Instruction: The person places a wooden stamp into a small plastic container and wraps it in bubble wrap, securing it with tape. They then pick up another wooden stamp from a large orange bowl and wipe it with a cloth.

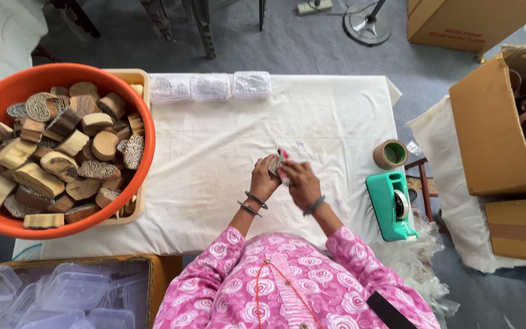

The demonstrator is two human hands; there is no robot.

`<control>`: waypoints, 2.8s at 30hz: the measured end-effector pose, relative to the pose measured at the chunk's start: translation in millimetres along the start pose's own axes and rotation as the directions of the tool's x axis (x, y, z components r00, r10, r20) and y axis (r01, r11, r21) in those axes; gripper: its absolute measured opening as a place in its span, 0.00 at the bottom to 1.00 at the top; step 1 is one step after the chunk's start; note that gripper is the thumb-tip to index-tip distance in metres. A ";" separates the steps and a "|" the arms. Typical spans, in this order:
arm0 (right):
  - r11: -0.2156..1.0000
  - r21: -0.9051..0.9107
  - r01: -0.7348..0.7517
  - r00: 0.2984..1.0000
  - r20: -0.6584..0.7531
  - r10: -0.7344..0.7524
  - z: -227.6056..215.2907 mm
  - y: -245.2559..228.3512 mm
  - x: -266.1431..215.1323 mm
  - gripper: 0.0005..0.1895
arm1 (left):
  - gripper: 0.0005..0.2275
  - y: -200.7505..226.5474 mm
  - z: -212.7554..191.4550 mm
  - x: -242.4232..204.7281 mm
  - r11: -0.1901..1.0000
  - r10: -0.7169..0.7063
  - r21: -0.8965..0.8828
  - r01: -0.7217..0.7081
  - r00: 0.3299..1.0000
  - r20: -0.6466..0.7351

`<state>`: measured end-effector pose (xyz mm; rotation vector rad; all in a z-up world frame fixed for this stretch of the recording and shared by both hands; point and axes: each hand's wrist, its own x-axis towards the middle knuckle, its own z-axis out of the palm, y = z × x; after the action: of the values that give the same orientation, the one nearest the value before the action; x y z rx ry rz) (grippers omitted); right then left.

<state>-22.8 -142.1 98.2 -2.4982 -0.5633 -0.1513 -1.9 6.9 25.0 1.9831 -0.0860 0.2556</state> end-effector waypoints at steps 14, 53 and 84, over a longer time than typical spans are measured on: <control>0.955 0.246 -0.165 0.974 -0.115 0.197 16.1 51.9 -16.4 0.30 | 0.34 -26.6 0.0 2.9 0.708 -0.214 -0.635 0.309 0.951 0.224; 0.974 0.201 -0.109 0.966 -0.212 0.151 33.2 60.4 -13.0 0.27 | 0.32 4.4 -10.7 -6.6 0.989 -0.003 -0.145 0.042 0.967 0.254; 0.735 0.677 -0.050 0.904 -0.282 0.321 59.8 30.8 -27.4 0.31 | 0.14 -30.3 25.5 -4.5 0.365 -0.494 -0.797 0.481 0.826 0.273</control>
<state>-35.3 -141.9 26.7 -1.7429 -0.1409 -0.2972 2.7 -4.0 -13.1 0.9178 0.3509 -0.1719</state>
